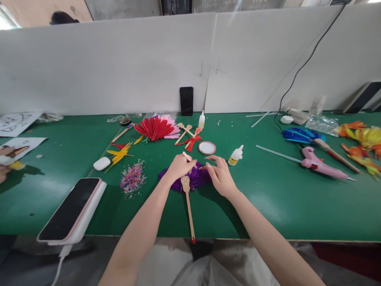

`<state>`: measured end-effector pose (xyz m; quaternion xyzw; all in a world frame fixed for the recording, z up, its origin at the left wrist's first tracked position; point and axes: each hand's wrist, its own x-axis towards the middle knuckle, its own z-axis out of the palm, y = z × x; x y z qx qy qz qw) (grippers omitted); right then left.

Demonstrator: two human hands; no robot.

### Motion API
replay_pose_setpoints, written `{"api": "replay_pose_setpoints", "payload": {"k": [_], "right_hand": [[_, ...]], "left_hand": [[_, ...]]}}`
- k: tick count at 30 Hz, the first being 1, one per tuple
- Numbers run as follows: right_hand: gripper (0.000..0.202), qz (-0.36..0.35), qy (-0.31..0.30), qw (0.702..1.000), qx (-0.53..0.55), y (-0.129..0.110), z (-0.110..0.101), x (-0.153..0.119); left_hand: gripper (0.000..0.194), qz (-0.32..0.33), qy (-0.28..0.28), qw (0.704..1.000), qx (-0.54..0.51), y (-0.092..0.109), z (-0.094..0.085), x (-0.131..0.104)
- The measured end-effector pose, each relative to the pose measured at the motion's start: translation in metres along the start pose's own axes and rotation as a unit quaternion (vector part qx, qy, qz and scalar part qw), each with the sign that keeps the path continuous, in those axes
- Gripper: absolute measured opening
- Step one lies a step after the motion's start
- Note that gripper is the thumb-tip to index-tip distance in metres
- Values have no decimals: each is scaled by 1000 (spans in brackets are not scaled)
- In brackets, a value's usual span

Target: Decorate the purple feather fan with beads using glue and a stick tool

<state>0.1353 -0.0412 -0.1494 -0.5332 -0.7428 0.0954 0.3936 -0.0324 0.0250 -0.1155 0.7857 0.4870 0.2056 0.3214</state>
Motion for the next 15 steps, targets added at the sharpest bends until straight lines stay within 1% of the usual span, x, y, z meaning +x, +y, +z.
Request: {"api": "replay_pose_setpoints", "payload": {"k": [9,12,15], "right_hand": [[39,20,-33,999,-11,2,1,0],[38,26,-29,999,-6,2,0,-1],[36,24,-9,1000,12,1,-1,-1]], "left_hand": [[37,16,0,1000,23,1,4,0],[37,19,-1,1000,25,0,5,0],[38,19,0,1000,25,-1,6,-1]]}}
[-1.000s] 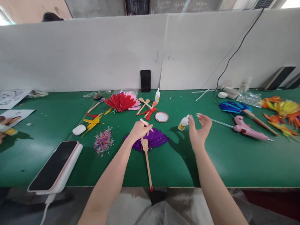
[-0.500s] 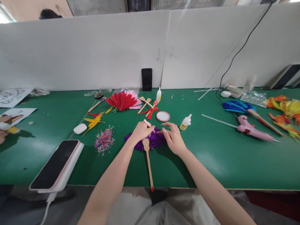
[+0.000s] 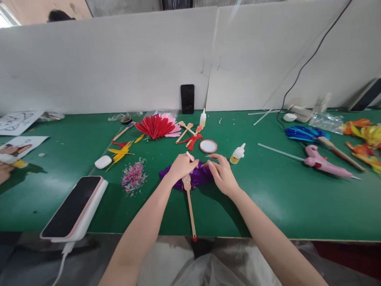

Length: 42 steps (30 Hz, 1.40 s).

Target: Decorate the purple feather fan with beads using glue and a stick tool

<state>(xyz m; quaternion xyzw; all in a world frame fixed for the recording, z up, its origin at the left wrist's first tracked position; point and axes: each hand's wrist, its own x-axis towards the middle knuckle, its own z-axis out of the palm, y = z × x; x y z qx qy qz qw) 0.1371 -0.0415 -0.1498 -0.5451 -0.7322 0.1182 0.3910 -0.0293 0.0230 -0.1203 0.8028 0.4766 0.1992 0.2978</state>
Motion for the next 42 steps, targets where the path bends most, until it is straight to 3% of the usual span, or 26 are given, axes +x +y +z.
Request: {"api": "replay_pose_setpoints", "payload": {"k": [13,21,35,42], "right_hand": [[33,-33,24,999,17,-1,-1,-1],[34,-41,30,999,12,-1,-3,0],[29,-73,-17,997,-13,-4,-3,-1],[30,-72,-8,997,-13,-3,-4,-1]], "left_hand": [[42,-28,0,1000,-2,1,3,0],[56,-50,13,999,1,1,2,0],[57,-75,13,997,4,1,3,1],[58,-87,7,996,-6,-2,2,1]]}}
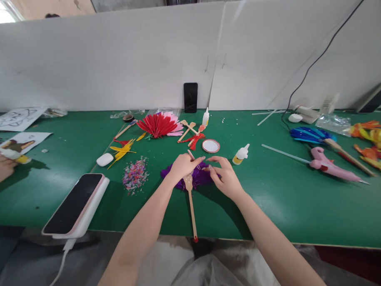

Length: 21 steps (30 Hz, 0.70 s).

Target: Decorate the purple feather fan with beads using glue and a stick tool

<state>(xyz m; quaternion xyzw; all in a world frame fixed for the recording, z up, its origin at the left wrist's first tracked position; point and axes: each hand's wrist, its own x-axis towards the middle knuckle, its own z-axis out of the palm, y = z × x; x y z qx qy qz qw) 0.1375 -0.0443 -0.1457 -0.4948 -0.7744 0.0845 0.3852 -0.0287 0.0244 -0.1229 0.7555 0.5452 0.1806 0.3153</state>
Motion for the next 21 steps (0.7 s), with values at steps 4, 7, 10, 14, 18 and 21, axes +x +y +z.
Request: {"api": "replay_pose_setpoints", "payload": {"k": [4,7,10,14,18,21], "right_hand": [[30,-5,-7,1000,0,0,0,0],[30,-7,-11,1000,-3,0,1,0],[30,-7,-14,1000,-6,-1,1,0],[30,-8,-20,1000,-6,-1,2,0],[30,-5,-23,1000,-7,-1,2,0],[30,-4,-24,1000,-7,0,3,-1]], "left_hand": [[58,0,2,1000,-13,0,0,1],[57,0,0,1000,-15,1,1,1],[57,0,-2,1000,-13,2,0,0],[56,-2,-9,1000,-7,3,0,0],[55,-12,-13,1000,0,3,0,0],[56,-19,-14,1000,-2,2,1,0]]}}
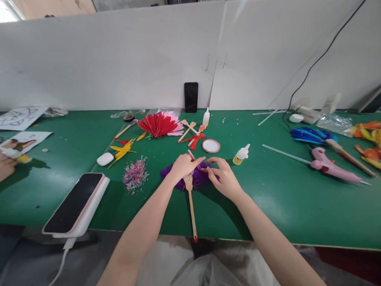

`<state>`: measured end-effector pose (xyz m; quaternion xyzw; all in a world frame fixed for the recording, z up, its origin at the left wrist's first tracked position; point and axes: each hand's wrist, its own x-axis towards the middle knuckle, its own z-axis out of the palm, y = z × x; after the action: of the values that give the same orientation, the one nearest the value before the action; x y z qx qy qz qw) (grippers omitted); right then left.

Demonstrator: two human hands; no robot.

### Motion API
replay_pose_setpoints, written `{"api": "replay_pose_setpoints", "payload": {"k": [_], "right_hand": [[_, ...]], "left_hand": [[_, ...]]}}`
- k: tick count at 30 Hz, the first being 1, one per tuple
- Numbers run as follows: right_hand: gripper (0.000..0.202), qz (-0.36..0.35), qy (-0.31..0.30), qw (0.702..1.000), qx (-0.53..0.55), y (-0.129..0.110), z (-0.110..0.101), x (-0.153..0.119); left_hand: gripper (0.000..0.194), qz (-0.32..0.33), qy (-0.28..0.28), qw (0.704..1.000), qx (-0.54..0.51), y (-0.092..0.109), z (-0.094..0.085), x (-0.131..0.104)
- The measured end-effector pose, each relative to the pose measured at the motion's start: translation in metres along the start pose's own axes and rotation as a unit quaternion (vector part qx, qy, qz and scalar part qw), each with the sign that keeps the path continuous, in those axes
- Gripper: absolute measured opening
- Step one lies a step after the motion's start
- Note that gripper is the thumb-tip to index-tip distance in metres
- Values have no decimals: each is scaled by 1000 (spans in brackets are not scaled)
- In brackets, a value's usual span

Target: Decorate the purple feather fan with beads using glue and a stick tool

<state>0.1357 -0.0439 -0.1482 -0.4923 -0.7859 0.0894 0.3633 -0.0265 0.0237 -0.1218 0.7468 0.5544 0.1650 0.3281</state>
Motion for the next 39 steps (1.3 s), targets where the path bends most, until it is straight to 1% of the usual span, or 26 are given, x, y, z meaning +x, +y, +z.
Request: {"api": "replay_pose_setpoints", "payload": {"k": [12,14,17,20,23,30,39], "right_hand": [[29,12,-4,1000,17,5,2,-1],[30,15,2,1000,25,4,1,0],[31,27,29,998,38,3,1,0],[25,30,53,997,37,5,3,0],[15,22,60,997,35,7,8,-1],[16,5,53,998,27,8,10,-2],[20,0,22,1000,1,5,6,-2]], "left_hand": [[55,0,-2,1000,-8,-2,0,0],[55,2,-2,1000,-12,-3,0,1],[55,12,-2,1000,-20,-5,1,1],[55,14,-2,1000,-25,-4,1,1],[56,3,-6,1000,-21,-3,0,0],[56,-13,-8,1000,-7,-2,-1,0],[57,-6,-10,1000,-1,0,-2,0]]}}
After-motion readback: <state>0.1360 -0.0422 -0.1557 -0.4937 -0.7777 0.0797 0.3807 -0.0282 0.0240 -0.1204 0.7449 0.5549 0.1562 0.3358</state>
